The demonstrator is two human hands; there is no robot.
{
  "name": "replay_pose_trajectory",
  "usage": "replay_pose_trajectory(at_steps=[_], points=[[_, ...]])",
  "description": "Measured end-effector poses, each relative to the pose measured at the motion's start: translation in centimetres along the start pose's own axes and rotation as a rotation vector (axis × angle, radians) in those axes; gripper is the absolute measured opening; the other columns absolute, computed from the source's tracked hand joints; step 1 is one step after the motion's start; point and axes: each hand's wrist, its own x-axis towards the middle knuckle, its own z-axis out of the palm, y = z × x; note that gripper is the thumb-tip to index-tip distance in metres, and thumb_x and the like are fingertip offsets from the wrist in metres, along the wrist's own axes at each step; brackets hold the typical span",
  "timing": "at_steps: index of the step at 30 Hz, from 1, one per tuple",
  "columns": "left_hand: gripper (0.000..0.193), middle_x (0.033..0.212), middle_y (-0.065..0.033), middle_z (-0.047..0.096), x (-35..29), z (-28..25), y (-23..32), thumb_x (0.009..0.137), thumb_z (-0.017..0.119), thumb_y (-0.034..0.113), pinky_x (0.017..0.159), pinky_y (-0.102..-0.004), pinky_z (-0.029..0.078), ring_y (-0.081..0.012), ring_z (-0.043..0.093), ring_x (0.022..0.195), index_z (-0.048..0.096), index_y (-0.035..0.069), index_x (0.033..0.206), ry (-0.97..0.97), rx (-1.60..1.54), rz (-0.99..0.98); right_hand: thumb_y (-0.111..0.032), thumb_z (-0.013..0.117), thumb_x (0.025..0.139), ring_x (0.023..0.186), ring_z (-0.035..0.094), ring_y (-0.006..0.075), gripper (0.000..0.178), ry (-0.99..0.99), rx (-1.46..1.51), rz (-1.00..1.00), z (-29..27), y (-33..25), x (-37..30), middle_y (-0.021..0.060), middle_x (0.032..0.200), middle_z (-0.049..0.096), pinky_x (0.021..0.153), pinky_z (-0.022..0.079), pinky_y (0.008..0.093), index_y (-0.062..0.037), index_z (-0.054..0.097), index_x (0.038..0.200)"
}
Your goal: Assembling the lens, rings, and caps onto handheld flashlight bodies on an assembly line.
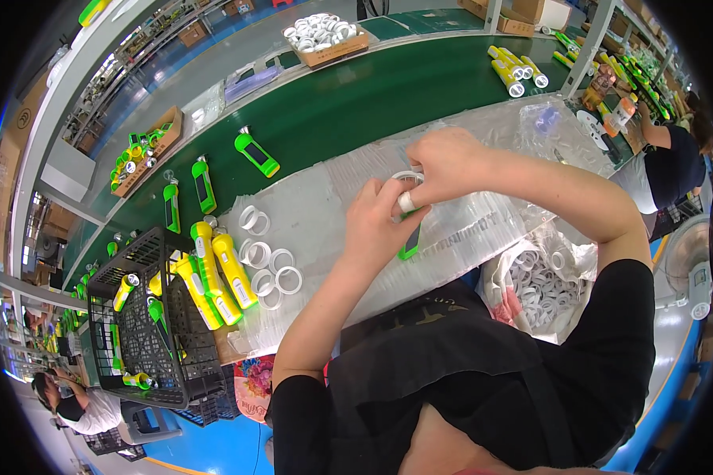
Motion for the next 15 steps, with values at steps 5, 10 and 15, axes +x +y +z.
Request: replay_pose_trajectory(at_steps=[5,10,15], points=[[0.041,0.088,-0.0048,0.065,-0.1,0.0,0.0,0.065,0.085,0.012,0.059,-0.0334,0.05,-0.0218,0.062,0.075,0.064,0.011,0.099,0.021,0.051,0.061,-0.059,0.076,0.063,0.067,0.063,0.0343,0.063,0.209,0.471,-0.593,2.3,2.2,0.8,0.0155,0.069,0.062,0.061,0.048,0.0431,-0.0017,0.06,0.084],[0.041,0.087,-0.0051,0.063,0.2,-0.1,0.1,0.064,0.085,0.011,0.06,-0.0339,0.05,-0.0219,0.062,0.075,0.064,0.011,0.099,-0.011,0.02,0.003,-0.051,0.08,0.064,0.076,0.064,0.032,0.062,-0.012,0.201,-0.071,0.4,1.1,0.4,0.0187,0.085,0.063,0.064,0.048,0.0413,0.0008,0.06,0.091],[0.041,0.083,-0.0052,0.061,0.0,-0.3,0.4,0.063,0.086,0.011,0.06,-0.0335,0.049,-0.0217,0.06,0.072,0.064,0.01,0.097,-0.001,0.006,0.047,-0.051,0.075,0.07,0.077,0.064,0.0329,0.057,-0.052,0.13,-0.103,0.5,0.5,0.1,0.0187,0.084,0.064,0.065,0.049,0.0413,0.0018,0.061,0.086]])
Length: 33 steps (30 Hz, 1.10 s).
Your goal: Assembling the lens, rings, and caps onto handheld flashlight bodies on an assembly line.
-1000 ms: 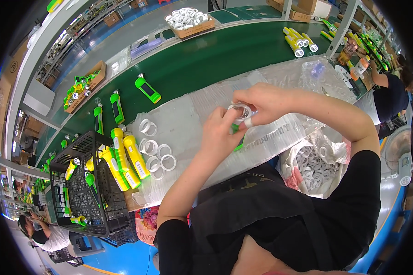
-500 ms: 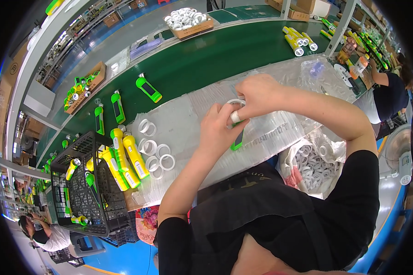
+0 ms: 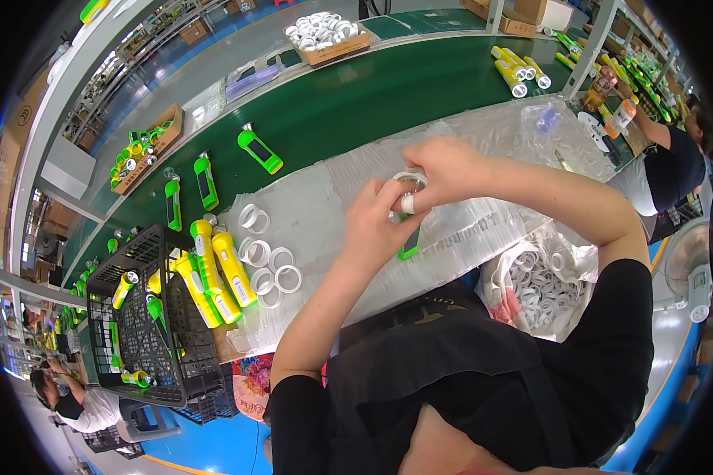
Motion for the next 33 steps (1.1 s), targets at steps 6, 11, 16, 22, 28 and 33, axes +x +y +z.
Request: replay_pose_trajectory(at_steps=[6,11,16,22,28,33], points=[[0.039,0.084,-0.0051,0.061,0.2,0.3,-0.4,0.063,0.086,0.012,0.061,-0.0338,0.05,-0.0223,0.061,0.073,0.064,0.01,0.095,0.019,-0.02,0.003,-0.048,0.071,0.071,0.072,0.063,0.0357,0.051,0.271,0.12,-0.268,1.1,1.7,-0.3,0.0189,0.076,0.064,0.065,0.05,0.0434,0.0016,0.062,0.077],[0.038,0.085,-0.0049,0.061,0.0,0.5,0.0,0.064,0.085,0.013,0.06,-0.0346,0.049,-0.0233,0.062,0.075,0.065,0.011,0.096,0.013,0.03,-0.047,-0.041,0.072,0.07,0.077,0.063,0.0375,0.045,-0.035,-0.134,0.184,-0.5,-0.7,0.1,0.0166,0.081,0.064,0.067,0.049,0.046,-0.0012,0.061,0.087],[0.037,0.084,-0.0058,0.061,0.0,0.7,0.0,0.065,0.085,0.013,0.06,-0.0347,0.049,-0.0241,0.061,0.074,0.065,0.011,0.095,0.035,0.013,-0.02,-0.045,0.072,0.065,0.075,0.064,0.0379,0.05,0.173,0.04,-0.227,1.2,1.9,-0.1,0.0183,0.078,0.064,0.066,0.05,0.0465,-0.0012,0.061,0.085],[0.037,0.086,-0.0057,0.062,0.2,0.5,-0.2,0.065,0.085,0.013,0.061,-0.0338,0.049,-0.0236,0.061,0.075,0.065,0.011,0.096,0.035,-0.002,-0.038,-0.046,0.072,0.068,0.081,0.065,0.0361,0.053,-0.065,-0.133,0.283,0.2,0.9,0.8,0.0185,0.083,0.065,0.07,0.05,0.0455,-0.0009,0.061,0.092],[0.037,0.084,-0.0045,0.063,0.0,0.5,-0.7,0.065,0.085,0.012,0.062,-0.033,0.049,-0.0212,0.061,0.074,0.065,0.01,0.096,0.057,-0.05,-0.033,-0.045,0.074,0.076,0.077,0.063,0.0319,0.047,0.056,-0.134,0.006,0.2,-0.3,-0.4,0.0154,0.086,0.064,0.064,0.047,0.0415,-0.0025,0.061,0.088],[0.038,0.085,-0.0046,0.063,0.2,0.3,-0.6,0.065,0.085,0.011,0.061,-0.0332,0.048,-0.0207,0.06,0.073,0.065,0.01,0.096,0.028,-0.041,-0.049,-0.048,0.078,0.067,0.071,0.062,0.0334,0.052,0.113,0.157,-0.122,0.5,1.9,0.6,0.0163,0.076,0.062,0.06,0.047,0.0421,-0.0018,0.058,0.081]])
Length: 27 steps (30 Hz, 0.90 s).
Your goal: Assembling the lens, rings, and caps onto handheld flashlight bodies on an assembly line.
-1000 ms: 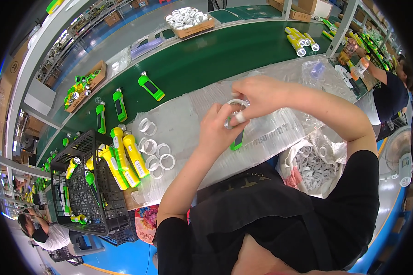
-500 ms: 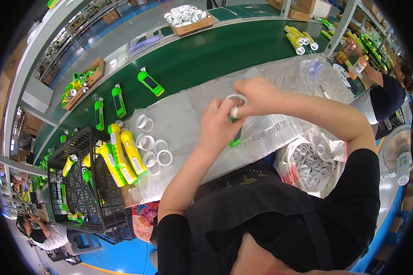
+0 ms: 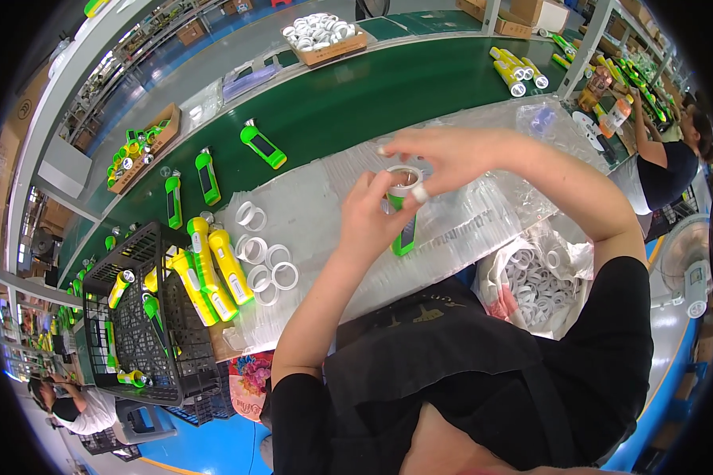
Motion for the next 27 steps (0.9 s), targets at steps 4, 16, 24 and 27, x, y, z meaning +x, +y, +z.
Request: replay_pose_trajectory(at_steps=[4,16,24,27], points=[[0.038,0.084,-0.0046,0.062,-0.2,0.5,-0.1,0.065,0.086,0.013,0.061,-0.0326,0.048,-0.0204,0.059,0.072,0.064,0.01,0.095,0.019,-0.01,0.044,-0.051,0.079,0.064,0.067,0.061,0.034,0.058,0.03,-0.133,0.034,0.7,-0.3,0.0,0.0172,0.071,0.061,0.059,0.046,0.0432,0.0008,0.057,0.078],[0.037,0.088,-0.004,0.064,-0.3,0.1,0.0,0.065,0.085,0.013,0.06,-0.031,0.048,-0.02,0.061,0.076,0.063,0.01,0.094,0.015,-0.016,0.072,-0.011,0.072,0.072,0.079,0.058,0.0269,0.025,-0.277,0.009,-0.128,-1.8,-1.2,-0.3,0.011,0.091,0.058,0.067,0.047,0.0378,-0.002,0.056,0.088],[0.039,0.087,-0.0058,0.064,-0.8,-0.3,0.3,0.063,0.085,0.01,0.065,-0.0332,0.051,-0.0221,0.063,0.078,0.064,0.009,0.095,-0.025,-0.034,0.05,0.001,0.067,0.065,0.08,0.059,0.0281,0.024,-0.279,-0.068,-0.23,-2.1,-2.2,-0.5,0.0099,0.091,0.053,0.068,0.047,0.0374,-0.0016,0.056,0.086],[0.04,0.087,-0.0065,0.063,-0.8,-0.4,0.4,0.062,0.086,0.01,0.065,-0.0338,0.051,-0.0226,0.063,0.077,0.064,0.009,0.095,-0.02,-0.052,0.085,0.003,0.066,0.065,0.081,0.059,0.029,0.026,-0.294,-0.013,-0.242,-2.1,-2.0,-0.6,0.0101,0.093,0.052,0.069,0.048,0.0375,-0.0011,0.056,0.088]])
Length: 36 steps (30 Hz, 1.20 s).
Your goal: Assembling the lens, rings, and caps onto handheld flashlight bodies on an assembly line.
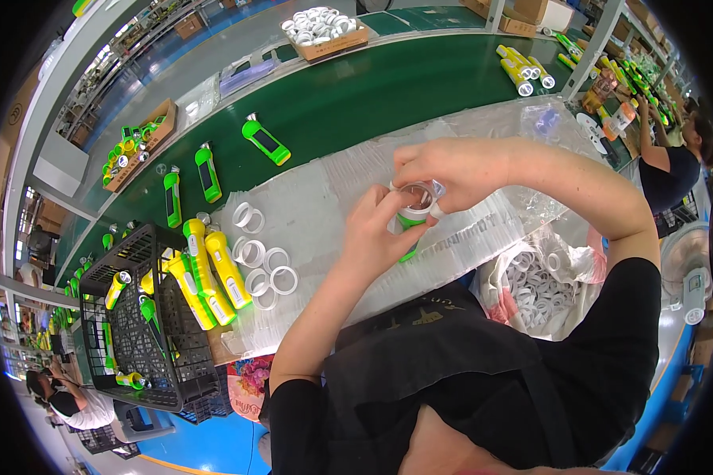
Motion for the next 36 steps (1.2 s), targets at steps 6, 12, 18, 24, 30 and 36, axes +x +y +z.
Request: replay_pose_trajectory(at_steps=[6,12,18,24,30,36], points=[[0.039,0.088,-0.0067,0.063,0.0,-0.3,0.1,0.062,0.086,0.009,0.064,-0.0341,0.051,-0.023,0.063,0.077,0.064,0.009,0.094,-0.028,-0.022,-0.004,0.003,0.068,0.065,0.086,0.06,0.0295,0.034,-0.014,-0.013,-0.011,-0.3,-0.4,-0.2,0.0103,0.1,0.054,0.071,0.049,0.0393,-0.0009,0.058,0.097],[0.04,0.087,-0.007,0.063,-0.1,-0.4,-0.1,0.061,0.085,0.009,0.065,-0.0343,0.05,-0.024,0.063,0.078,0.065,0.009,0.095,-0.04,-0.063,0.01,-0.003,0.072,0.067,0.085,0.061,0.0303,0.037,0.049,0.003,-0.048,0.3,0.0,-0.3,0.0107,0.101,0.054,0.071,0.05,0.0407,-0.0006,0.058,0.101],[0.038,0.089,-0.0076,0.064,0.2,-0.6,0.4,0.061,0.085,0.009,0.066,-0.0351,0.05,-0.0253,0.063,0.081,0.065,0.009,0.094,-0.085,-0.062,-0.004,-0.01,0.073,0.069,0.084,0.061,0.0314,0.041,0.023,-0.112,0.029,-0.2,-0.5,-0.5,0.0118,0.097,0.056,0.07,0.05,0.0415,-0.0011,0.058,0.106],[0.038,0.088,-0.008,0.064,0.4,-0.4,0.4,0.061,0.085,0.009,0.066,-0.0353,0.05,-0.0259,0.063,0.081,0.064,0.008,0.093,-0.091,-0.063,0.015,-0.009,0.073,0.068,0.083,0.061,0.0324,0.037,0.022,-0.067,0.027,0.2,-0.4,-0.9,0.0124,0.094,0.057,0.069,0.05,0.0415,-0.0009,0.058,0.101],[0.037,0.088,-0.0076,0.064,0.4,-0.2,0.3,0.061,0.084,0.008,0.066,-0.0354,0.05,-0.0252,0.063,0.079,0.065,0.007,0.092,-0.106,-0.003,0.008,-0.015,0.075,0.068,0.077,0.061,0.0325,0.032,0.105,-0.061,0.034,1.2,0.5,-0.8,0.0132,0.084,0.058,0.066,0.049,0.0409,-0.0003,0.06,0.092],[0.035,0.079,-0.0042,0.059,0.7,0.8,0.1,0.063,0.082,0.009,0.062,-0.035,0.048,-0.0226,0.06,0.072,0.066,0.011,0.094,-0.022,0.011,-0.026,-0.048,0.073,0.071,0.078,0.065,0.0384,0.054,0.204,-0.229,0.58,2.7,-0.5,-0.1,0.0195,0.083,0.066,0.065,0.049,0.0467,0.0016,0.062,0.089]])
